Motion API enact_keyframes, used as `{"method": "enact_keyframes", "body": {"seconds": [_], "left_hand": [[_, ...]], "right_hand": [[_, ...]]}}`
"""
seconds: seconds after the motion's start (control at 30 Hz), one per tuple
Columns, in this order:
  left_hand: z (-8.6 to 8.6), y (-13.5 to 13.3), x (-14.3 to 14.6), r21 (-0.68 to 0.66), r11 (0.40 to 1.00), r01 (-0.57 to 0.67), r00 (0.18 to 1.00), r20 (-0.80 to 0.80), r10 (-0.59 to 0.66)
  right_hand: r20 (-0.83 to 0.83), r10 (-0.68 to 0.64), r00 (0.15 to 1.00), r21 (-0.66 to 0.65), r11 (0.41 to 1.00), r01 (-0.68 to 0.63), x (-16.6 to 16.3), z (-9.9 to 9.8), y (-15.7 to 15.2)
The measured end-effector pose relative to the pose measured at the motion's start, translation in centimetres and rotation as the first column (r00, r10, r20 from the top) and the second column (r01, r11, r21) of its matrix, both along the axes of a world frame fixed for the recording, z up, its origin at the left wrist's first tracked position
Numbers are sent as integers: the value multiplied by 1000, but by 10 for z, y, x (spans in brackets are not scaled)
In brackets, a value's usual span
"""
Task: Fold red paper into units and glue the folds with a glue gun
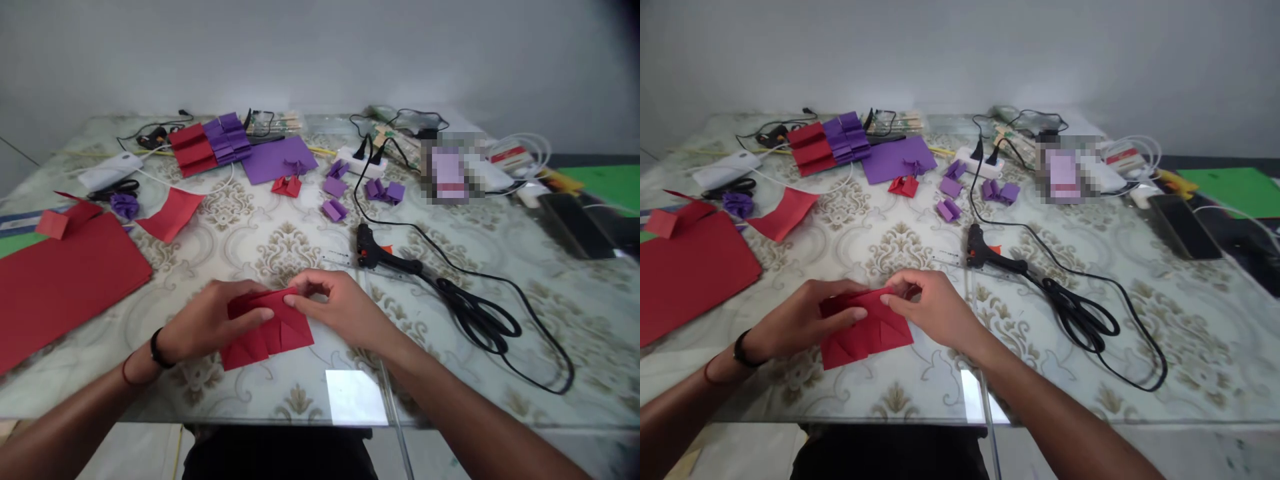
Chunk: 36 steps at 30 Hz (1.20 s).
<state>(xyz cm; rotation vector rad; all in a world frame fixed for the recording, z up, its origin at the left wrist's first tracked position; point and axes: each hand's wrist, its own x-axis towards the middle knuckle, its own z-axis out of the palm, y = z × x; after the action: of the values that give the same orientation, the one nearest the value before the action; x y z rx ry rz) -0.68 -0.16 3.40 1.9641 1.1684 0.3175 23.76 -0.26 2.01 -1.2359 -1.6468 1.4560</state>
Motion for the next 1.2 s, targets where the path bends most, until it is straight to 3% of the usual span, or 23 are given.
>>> {"method": "enact_keyframes", "body": {"seconds": [0.17, 0.37, 0.53, 0.7, 0.87, 1.07, 1.2], "left_hand": [[11, 7, 9, -173, 984, -42, 999, -25, 39], [-1, 10, 16, -302, 952, 44, 998, 50, -30], [-13, 10, 15, -350, 937, 4, 999, 40, 11], [-15, 11, 14, -400, 916, 38, 999, 30, -29], [-14, 11, 15, -385, 920, 70, 998, 27, -65], [-13, 9, 17, -446, 893, 61, 994, -53, -94], [-16, 10, 15, -433, 901, 4, 999, -45, -26]], "right_hand": [[-26, -17, 1000, 63, 998, 19, -2, 9, 3], [-22, 6, 1000, 74, 997, -5, -4, 6, 3], [50, 83, 995, 43, 995, -85, -6, 1, 2], [63, 110, 992, 68, 991, -114, -8, -1, -1], [3, 99, 995, 30, 995, -99, -10, -2, -2], [4, 54, 999, 90, 995, -54, -12, -2, -2], [35, 125, 992, 48, 991, -127, -6, -1, 1]]}}
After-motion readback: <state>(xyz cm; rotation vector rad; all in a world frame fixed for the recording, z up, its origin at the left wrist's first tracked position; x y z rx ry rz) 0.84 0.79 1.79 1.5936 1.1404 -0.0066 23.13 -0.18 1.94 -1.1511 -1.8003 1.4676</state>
